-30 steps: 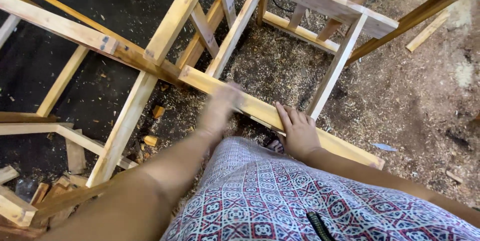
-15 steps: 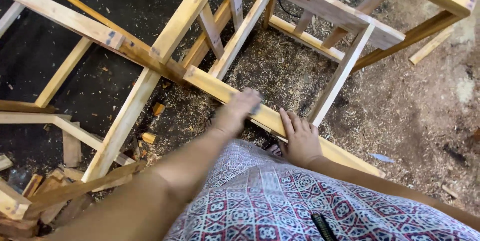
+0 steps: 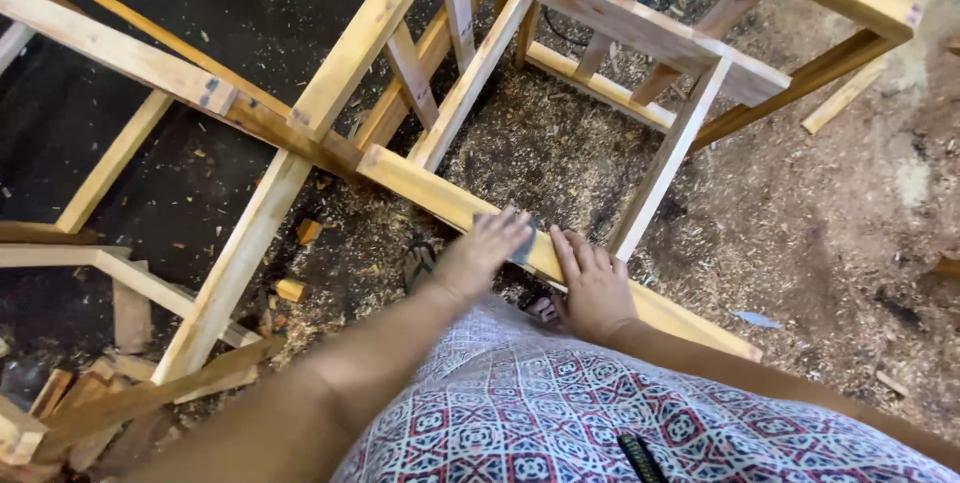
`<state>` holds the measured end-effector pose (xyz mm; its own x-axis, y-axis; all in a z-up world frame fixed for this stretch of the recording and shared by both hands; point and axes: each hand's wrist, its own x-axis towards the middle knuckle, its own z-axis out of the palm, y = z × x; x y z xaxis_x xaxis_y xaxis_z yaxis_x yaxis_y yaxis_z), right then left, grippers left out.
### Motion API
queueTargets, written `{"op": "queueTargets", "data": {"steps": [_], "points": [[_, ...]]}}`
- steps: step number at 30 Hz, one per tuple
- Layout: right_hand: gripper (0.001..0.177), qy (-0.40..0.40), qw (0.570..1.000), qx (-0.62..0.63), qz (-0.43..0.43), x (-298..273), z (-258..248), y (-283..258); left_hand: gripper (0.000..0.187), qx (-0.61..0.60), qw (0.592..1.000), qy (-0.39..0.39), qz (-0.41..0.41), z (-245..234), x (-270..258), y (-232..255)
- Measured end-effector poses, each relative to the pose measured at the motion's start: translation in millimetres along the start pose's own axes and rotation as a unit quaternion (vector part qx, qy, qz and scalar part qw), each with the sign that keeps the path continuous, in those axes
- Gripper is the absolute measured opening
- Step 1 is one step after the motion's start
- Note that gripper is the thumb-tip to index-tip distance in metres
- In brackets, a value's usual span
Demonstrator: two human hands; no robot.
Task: The recorder is sanding the surfaces of wooden chair frames using sandpaper and a scraper.
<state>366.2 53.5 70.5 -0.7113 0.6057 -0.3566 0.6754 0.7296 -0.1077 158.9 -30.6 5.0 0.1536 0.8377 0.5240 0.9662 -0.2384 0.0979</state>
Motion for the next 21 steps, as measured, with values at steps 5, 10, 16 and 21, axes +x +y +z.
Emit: {"op": "queueTargets", "data": {"steps": [5,10,16,21], "points": [[0.103,0.001,1.0,-0.008,-0.007,1,5,2,0.033,-0.409,0.66,-0.026,-0.629,-116,67,-47],[0.102,0.006,1.0,-0.012,-0.01,0,8,1,0.021,0.062,0.912,-0.015,-0.404,-29,6,-103],[0.102,0.017,1.0,-0.003,-0.005,0,6,0,0.031,-0.229,0.812,-0.103,-0.527,-10,23,-4],[0.1,0.037,0.999,0.011,-0.01,0,15,0,0.028,-0.392,0.701,-0.025,-0.595,-74,39,-52]]}}
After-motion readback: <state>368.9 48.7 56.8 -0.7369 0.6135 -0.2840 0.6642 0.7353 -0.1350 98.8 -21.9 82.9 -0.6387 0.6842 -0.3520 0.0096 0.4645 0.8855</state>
